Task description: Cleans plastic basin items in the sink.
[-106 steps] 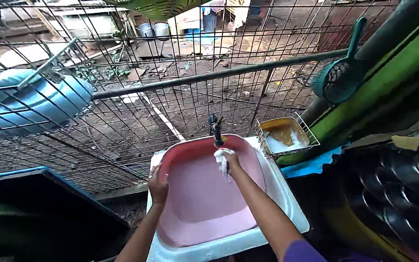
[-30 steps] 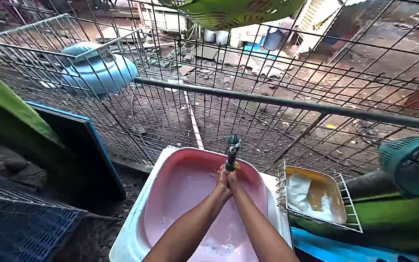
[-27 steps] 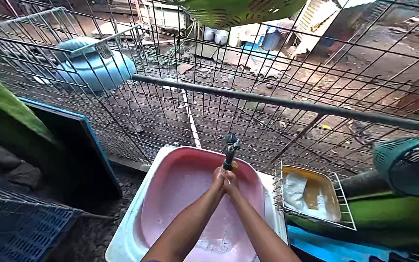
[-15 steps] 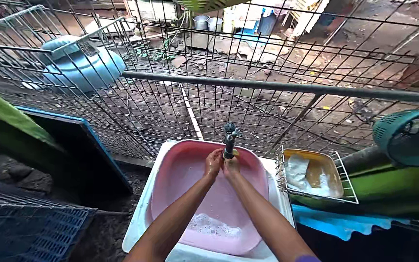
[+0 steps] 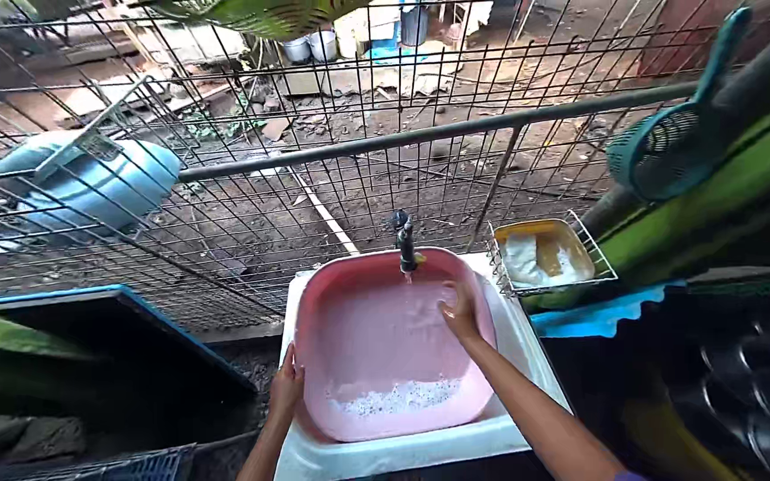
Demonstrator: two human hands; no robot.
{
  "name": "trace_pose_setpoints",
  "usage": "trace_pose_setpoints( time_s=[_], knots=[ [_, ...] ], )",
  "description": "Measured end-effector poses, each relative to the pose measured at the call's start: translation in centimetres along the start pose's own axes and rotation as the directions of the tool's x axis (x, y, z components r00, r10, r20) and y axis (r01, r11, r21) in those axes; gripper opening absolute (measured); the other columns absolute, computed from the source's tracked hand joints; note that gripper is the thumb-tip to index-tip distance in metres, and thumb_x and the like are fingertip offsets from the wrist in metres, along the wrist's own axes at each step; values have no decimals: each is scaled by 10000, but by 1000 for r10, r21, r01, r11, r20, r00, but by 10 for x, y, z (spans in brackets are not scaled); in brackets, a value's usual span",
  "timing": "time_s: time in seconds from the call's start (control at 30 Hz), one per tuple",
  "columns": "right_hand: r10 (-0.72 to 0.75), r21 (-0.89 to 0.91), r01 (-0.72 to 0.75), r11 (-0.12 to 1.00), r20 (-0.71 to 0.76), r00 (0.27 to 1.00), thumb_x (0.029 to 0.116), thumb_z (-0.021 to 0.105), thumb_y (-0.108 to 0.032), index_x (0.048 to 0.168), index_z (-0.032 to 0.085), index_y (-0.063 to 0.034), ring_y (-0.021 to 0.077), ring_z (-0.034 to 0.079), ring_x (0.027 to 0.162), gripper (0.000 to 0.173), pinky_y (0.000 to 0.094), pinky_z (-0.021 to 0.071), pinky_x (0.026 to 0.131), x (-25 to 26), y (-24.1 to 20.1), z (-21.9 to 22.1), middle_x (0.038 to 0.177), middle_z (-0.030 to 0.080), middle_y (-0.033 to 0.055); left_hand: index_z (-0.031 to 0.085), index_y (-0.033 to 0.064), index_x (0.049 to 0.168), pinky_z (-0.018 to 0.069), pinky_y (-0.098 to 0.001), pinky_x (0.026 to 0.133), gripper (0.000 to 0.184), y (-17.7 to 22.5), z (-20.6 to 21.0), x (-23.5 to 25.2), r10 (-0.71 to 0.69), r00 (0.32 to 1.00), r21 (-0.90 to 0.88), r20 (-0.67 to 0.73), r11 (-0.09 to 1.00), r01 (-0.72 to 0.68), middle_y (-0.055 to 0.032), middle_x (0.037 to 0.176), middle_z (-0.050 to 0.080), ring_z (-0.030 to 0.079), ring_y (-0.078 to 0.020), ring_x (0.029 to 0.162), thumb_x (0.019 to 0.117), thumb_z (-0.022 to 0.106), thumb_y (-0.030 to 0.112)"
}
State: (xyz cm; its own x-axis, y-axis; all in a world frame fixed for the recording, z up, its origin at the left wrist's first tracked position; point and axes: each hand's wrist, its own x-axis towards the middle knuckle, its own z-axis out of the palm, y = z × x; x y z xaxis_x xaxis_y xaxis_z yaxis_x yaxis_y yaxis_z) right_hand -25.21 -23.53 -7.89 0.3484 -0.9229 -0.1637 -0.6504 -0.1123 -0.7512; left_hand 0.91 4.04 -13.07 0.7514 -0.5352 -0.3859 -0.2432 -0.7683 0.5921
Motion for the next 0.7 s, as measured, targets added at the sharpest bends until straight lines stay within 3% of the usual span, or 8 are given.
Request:
trace_pose_setpoints(
  time_s=[0.07,0.1,0.17,0.27,0.37,0.5,0.6,0.7],
  knots=[
    [185,-18,-191,981,-182,966,855,747,-97,1465,474,55,526,386,1420,686,661,371,1105,-22,41,-15,1546,356,366,405,4,1546,484,-613,938,535,0,-12,-3,130,988,-55,-83,989,-135,-328,1049,689,672,-469,965,1033,538,73],
    [318,3,-322,947,-157,935,881,741,-99,1523,388,44,526,392,1418,746,660,371,1111,-30,57,-18,1549,351,365,464,-23,1504,499,-604,891,503,0,-19,-5,218,964,-88,-154,968,-233,-312,986,698,677,-442,892,1019,558,75],
    [493,45,-494,868,29,869,930,709,-70,1579,272,24,498,485,1367,788,617,404,1118,-42,83,-7,1483,455,366,541,-62,1429,527,-577,835,470,11,-41,-14,355,900,-116,-254,912,-392,-289,945,711,689,-394,821,986,592,89],
    [509,63,-530,846,202,836,944,645,-12,1600,250,-25,497,546,1303,765,645,465,1049,-51,92,27,1442,504,351,579,-98,1367,538,-484,761,468,47,-87,-34,456,834,-121,-310,852,-510,-230,878,706,660,-280,740,962,570,138],
    [453,72,-493,867,296,841,973,614,-41,1554,351,-9,484,565,1276,638,639,488,1017,-58,71,57,1421,526,338,596,-109,1315,509,-238,688,443,88,-134,-61,481,822,-217,-306,805,-552,-89,843,686,580,-30,683,948,585,139],
    [342,27,-376,926,357,869,974,631,-58,1446,496,72,470,512,1347,508,605,392,1134,-62,51,75,1419,532,347,557,-68,1374,496,-170,577,521,123,-180,-77,462,857,-377,-226,770,-515,37,765,625,562,23,601,895,639,119],
    [381,-41,-395,918,369,847,1018,598,-123,1352,589,62,437,601,1217,381,585,467,1030,-61,42,53,1325,599,323,524,-31,1388,496,-171,489,452,134,-198,-76,357,927,-587,-119,727,-356,27,759,654,592,-14,553,946,597,23],
    [436,-156,-408,900,333,836,1028,575,-130,1309,618,69,418,599,1217,347,569,456,1034,-57,30,3,1318,608,308,562,0,1305,545,-197,538,272,123,-200,-67,195,981,-712,2,689,-136,-17,860,699,650,-44,622,1042,504,37]
  ],
)
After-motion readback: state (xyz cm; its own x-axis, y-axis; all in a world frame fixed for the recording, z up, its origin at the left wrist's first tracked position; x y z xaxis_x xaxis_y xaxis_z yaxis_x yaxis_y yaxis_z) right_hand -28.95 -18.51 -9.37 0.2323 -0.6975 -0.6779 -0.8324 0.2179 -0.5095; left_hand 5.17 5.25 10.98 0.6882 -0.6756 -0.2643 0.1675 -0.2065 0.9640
